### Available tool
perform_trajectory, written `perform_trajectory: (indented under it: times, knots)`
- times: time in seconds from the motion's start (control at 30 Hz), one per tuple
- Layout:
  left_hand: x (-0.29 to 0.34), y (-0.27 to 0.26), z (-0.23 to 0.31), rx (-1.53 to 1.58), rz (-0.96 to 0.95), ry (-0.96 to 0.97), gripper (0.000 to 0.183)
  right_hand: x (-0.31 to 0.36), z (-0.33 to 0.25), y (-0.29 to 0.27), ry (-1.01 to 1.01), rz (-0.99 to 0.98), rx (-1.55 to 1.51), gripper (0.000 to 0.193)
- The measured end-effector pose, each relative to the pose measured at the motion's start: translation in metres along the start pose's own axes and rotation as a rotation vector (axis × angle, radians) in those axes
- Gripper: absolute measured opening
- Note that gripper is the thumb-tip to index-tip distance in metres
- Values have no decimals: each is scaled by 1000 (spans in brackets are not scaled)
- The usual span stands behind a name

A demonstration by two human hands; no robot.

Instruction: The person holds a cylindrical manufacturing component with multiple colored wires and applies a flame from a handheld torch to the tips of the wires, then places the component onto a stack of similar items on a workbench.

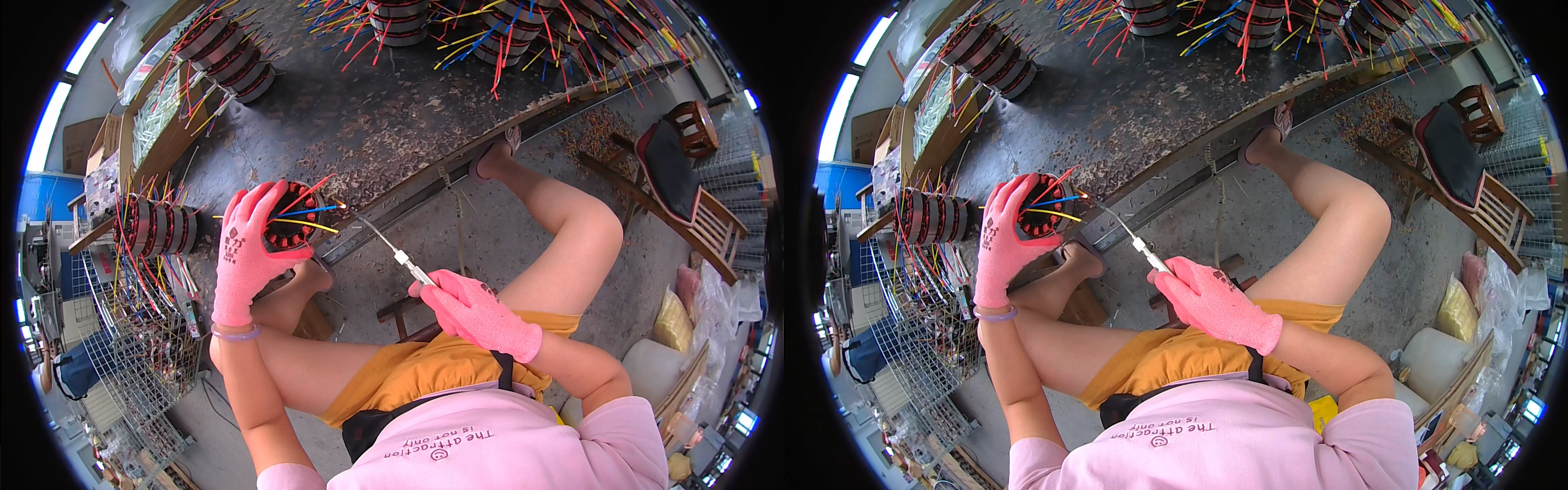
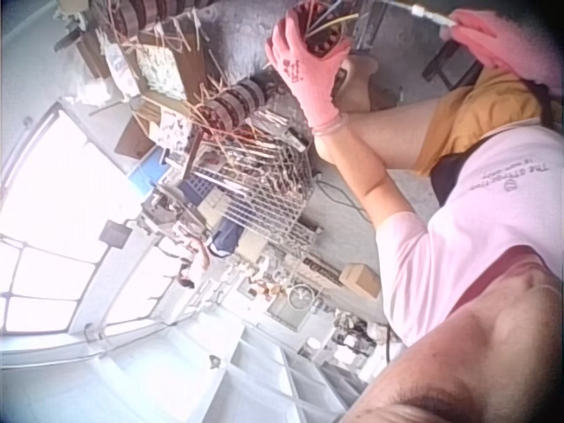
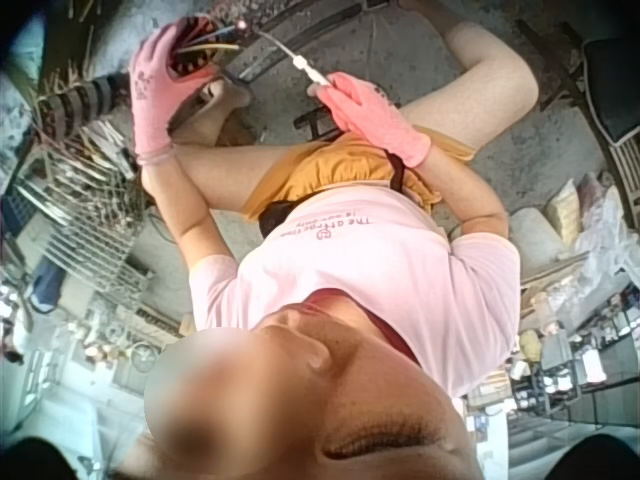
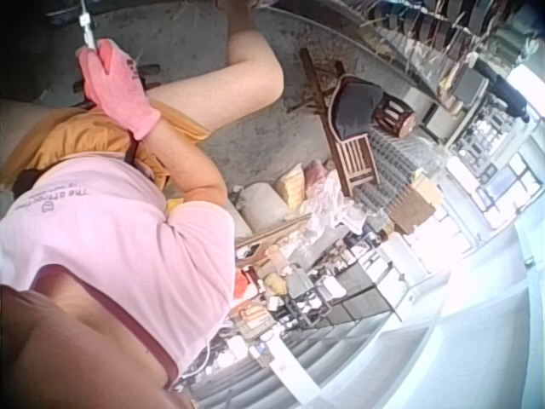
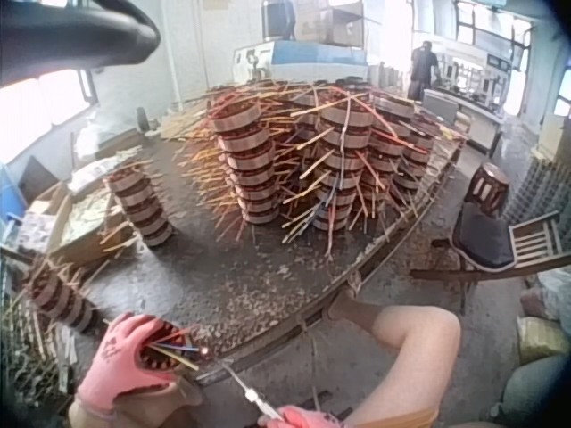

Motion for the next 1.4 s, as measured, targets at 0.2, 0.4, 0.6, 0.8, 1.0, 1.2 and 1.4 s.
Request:
perform_trajectory:
  times: [0.2, 0.4, 0.6, 0.8, 1.0, 1.2, 1.4]
  knots:
    - [0, -2, 1, 42, 0, -44, 84, 1, -1, 1, 19, -2, -26, 30]
    - [1, -2, -1, -12, -6, -20, 87, 2, -1, -4, 16, 9, -29, 27]
    - [0, -5, 8, 13, 2, 82, 89, 3, 0, -4, -2, 36, -79, 30]
    - [-3, -4, 9, -50, -22, 106, 94, -1, 0, -5, -39, 25, -38, 30]
    - [-1, -5, 8, -35, 37, 111, 93, 0, -7, -3, -17, 22, -46, 31]
    - [-2, -7, 10, -40, 21, 111, 92, -2, -2, -3, -27, 14, -44, 31]
    - [-2, -6, 6, -37, 35, 107, 92, 0, -11, -2, 0, -1, -44, 28]
Point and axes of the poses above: each hand's wrist, its own x-axis away from the middle knuckle, its own y-axis out of the palm, z = x × y, the point moved 7 cm from there along -x, towards the middle knuckle, and after that the axes turned 11 degrees about -y, right-handed, at the moved point
